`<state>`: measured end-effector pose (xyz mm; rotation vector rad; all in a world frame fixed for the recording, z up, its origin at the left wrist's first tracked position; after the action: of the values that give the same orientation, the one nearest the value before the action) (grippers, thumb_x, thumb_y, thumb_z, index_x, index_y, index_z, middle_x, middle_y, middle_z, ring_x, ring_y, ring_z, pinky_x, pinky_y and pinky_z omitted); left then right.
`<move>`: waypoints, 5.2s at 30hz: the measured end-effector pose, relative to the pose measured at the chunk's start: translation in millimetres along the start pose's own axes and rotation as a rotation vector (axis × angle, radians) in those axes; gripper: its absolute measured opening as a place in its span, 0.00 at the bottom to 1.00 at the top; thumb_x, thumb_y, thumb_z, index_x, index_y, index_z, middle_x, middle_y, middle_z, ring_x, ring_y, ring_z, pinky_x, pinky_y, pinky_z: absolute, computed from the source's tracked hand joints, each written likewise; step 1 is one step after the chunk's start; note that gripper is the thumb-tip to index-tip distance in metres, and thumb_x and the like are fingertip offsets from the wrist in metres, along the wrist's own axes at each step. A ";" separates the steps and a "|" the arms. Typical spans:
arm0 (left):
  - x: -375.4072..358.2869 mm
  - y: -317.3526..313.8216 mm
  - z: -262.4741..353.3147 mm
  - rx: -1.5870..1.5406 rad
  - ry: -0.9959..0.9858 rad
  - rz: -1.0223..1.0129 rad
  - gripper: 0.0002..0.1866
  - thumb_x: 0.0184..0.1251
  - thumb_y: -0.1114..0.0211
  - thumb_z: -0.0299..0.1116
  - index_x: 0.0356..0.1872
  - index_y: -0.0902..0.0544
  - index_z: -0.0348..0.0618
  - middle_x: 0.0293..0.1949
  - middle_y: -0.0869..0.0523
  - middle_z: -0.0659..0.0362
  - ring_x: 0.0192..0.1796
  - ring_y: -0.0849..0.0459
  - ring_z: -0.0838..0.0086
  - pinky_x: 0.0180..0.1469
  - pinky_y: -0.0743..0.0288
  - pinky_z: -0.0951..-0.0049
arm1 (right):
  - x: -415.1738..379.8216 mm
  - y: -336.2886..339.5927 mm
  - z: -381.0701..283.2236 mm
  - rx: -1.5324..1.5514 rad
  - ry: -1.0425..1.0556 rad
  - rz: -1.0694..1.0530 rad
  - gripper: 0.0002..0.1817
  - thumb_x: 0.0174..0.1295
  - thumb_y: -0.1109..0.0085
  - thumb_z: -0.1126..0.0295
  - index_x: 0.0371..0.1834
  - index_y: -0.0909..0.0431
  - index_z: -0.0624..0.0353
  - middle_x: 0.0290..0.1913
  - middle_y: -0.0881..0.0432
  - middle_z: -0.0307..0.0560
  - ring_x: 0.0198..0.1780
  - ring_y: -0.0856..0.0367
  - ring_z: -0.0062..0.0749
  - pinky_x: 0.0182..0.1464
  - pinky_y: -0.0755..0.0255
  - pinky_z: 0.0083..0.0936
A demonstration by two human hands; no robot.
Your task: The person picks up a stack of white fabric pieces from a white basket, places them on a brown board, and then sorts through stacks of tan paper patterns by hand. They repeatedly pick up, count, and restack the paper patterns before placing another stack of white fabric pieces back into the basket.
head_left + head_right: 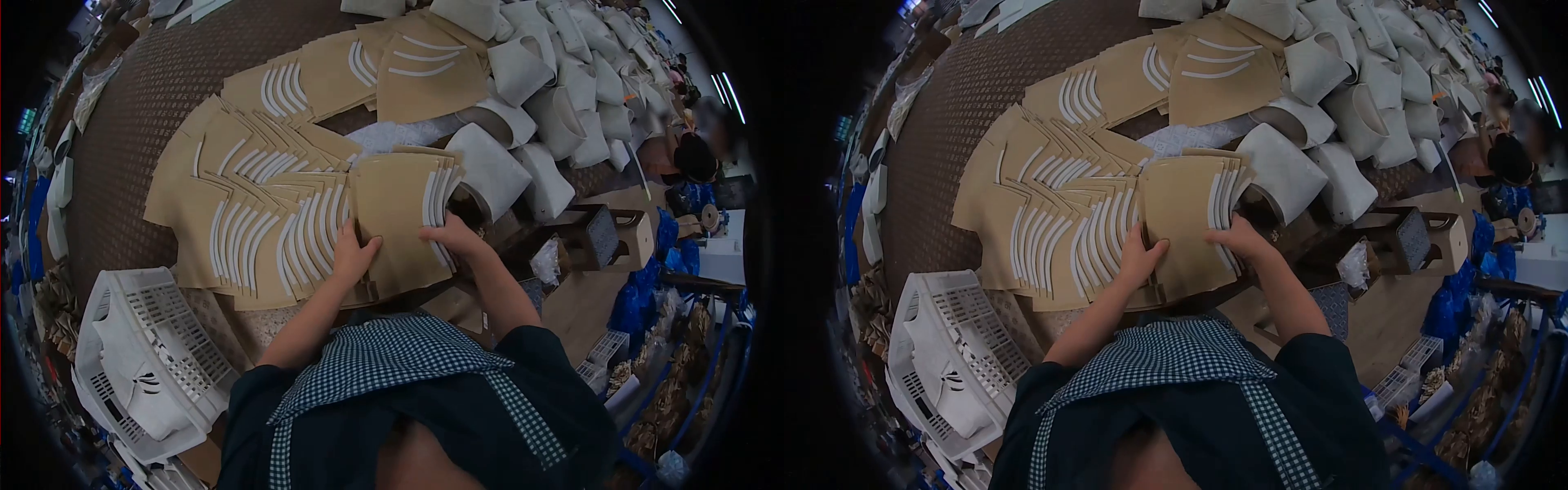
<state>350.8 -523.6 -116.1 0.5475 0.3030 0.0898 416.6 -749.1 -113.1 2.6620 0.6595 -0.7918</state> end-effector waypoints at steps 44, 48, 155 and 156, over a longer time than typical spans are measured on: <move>-105.0 114.2 -15.9 -0.267 -0.261 0.113 0.25 0.53 0.32 0.25 0.55 0.24 0.33 0.41 0.14 0.52 0.45 0.16 0.70 0.50 0.24 0.71 | -41.9 -19.8 -67.7 -0.536 1.042 0.047 0.25 0.50 0.31 0.68 0.54 0.25 0.54 0.58 0.22 0.48 0.64 0.28 0.43 0.64 0.38 0.37; -101.9 152.6 -4.9 -0.240 -0.278 0.169 0.27 0.54 0.35 0.22 0.59 0.27 0.33 0.42 0.14 0.52 0.45 0.15 0.70 0.50 0.23 0.72 | -57.6 -29.5 -102.1 -0.423 0.839 0.026 0.33 0.47 0.27 0.68 0.60 0.27 0.58 0.58 0.21 0.50 0.59 0.25 0.40 0.63 0.34 0.34; 5.3 338.3 -259.7 0.526 0.502 0.456 0.41 0.69 0.53 0.63 0.76 0.49 0.51 0.78 0.52 0.57 0.79 0.55 0.61 0.72 0.58 0.38 | -89.5 -34.7 9.2 -0.277 0.331 0.489 0.13 0.64 0.43 0.72 0.50 0.21 0.63 0.43 0.18 0.44 0.42 0.21 0.24 0.46 0.27 0.22; 5.4 327.2 -258.6 0.538 0.495 0.471 0.41 0.70 0.53 0.63 0.76 0.49 0.52 0.78 0.51 0.57 0.79 0.55 0.61 0.72 0.58 0.39 | -91.9 -26.2 12.3 -0.270 0.316 0.514 0.12 0.65 0.43 0.72 0.50 0.21 0.63 0.43 0.18 0.43 0.42 0.21 0.23 0.46 0.27 0.21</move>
<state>275.3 -115.3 -155.4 1.1282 0.6854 0.6182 329.5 -763.0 -74.1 2.5444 0.1113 -0.1337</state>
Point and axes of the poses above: each hand's wrist, its own x-axis towards the middle knuckle, its own y-axis out of the back of the hand, z = x × y, the point moved 8 cm from there along x, towards the middle knuckle
